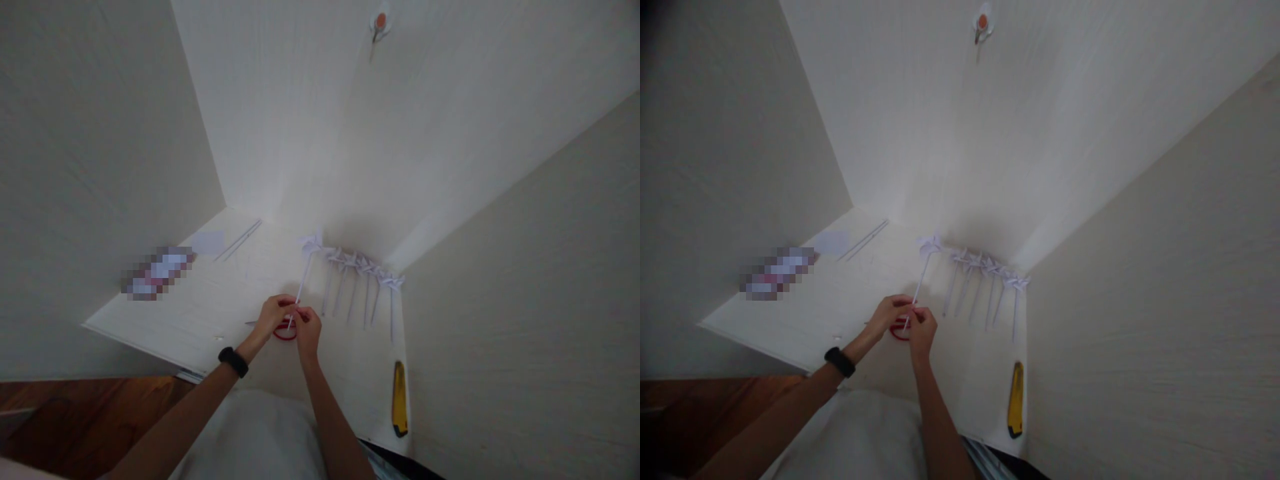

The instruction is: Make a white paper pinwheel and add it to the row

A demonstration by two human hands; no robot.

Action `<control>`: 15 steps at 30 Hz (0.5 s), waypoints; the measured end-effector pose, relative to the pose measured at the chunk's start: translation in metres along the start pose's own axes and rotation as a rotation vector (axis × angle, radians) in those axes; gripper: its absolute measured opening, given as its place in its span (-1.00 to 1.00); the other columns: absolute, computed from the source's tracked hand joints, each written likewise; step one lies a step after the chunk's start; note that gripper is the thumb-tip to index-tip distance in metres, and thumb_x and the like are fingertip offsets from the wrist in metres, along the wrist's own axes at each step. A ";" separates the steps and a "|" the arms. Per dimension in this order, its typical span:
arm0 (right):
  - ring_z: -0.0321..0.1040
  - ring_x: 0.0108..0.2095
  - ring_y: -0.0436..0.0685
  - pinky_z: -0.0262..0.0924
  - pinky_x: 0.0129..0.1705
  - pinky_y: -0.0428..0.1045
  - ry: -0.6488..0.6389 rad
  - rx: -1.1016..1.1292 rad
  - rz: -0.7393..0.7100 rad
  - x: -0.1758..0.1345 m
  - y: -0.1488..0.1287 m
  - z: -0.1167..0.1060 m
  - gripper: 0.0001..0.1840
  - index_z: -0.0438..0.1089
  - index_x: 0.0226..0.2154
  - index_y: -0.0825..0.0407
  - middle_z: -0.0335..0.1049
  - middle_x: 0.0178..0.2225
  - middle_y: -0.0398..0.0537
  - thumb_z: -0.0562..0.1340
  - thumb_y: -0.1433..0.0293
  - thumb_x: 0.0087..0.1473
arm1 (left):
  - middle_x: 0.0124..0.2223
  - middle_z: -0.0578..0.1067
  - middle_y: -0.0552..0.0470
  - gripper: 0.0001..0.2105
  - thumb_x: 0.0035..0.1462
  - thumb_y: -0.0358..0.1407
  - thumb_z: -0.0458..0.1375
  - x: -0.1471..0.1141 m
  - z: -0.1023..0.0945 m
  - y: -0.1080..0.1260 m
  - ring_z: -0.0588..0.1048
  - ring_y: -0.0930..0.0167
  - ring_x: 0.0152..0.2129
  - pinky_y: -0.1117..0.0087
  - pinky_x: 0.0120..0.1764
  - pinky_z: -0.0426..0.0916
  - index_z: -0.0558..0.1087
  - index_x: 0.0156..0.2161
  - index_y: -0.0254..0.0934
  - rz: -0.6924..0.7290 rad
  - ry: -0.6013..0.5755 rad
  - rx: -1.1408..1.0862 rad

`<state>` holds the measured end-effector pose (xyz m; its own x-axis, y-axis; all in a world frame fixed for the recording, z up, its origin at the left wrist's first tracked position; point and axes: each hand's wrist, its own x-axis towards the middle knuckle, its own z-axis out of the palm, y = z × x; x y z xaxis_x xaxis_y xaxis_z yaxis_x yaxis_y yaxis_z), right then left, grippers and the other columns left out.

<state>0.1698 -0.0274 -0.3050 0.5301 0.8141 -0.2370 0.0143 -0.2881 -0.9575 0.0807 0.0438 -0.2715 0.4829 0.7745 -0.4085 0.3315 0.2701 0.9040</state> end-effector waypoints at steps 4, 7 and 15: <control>0.43 -0.15 0.12 0.39 -0.14 0.11 0.045 -0.054 0.022 0.028 -0.002 -0.005 -0.67 0.35 -0.02 0.09 0.41 -0.06 0.01 0.21 0.27 0.22 | 0.04 0.45 -0.12 -0.68 0.23 -0.23 0.15 0.030 0.008 0.009 0.49 0.27 -0.11 0.13 -0.11 0.46 0.39 0.05 -0.31 0.015 0.028 0.088; 0.42 -0.14 0.13 0.39 -0.13 0.12 0.081 -0.102 0.033 0.045 -0.001 -0.012 -0.67 0.35 -0.01 0.09 0.40 -0.05 0.02 0.21 0.27 0.22 | 0.05 0.45 -0.11 -0.68 0.23 -0.23 0.15 0.050 0.018 0.013 0.49 0.27 -0.11 0.14 -0.11 0.46 0.39 0.05 -0.31 0.015 0.043 0.159; 0.41 -0.10 0.14 0.37 -0.09 0.14 0.172 -0.253 0.069 0.080 0.006 -0.022 -0.66 0.34 0.00 0.07 0.38 -0.01 0.04 0.20 0.28 0.22 | 0.05 0.44 -0.12 -0.68 0.24 -0.23 0.14 0.093 0.036 0.018 0.49 0.28 -0.11 0.13 -0.11 0.46 0.38 0.06 -0.31 -0.045 0.041 0.364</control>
<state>0.2311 0.0250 -0.3263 0.6726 0.6971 -0.2484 0.1724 -0.4740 -0.8635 0.1608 0.0999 -0.2978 0.4308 0.7906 -0.4351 0.6219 0.0893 0.7780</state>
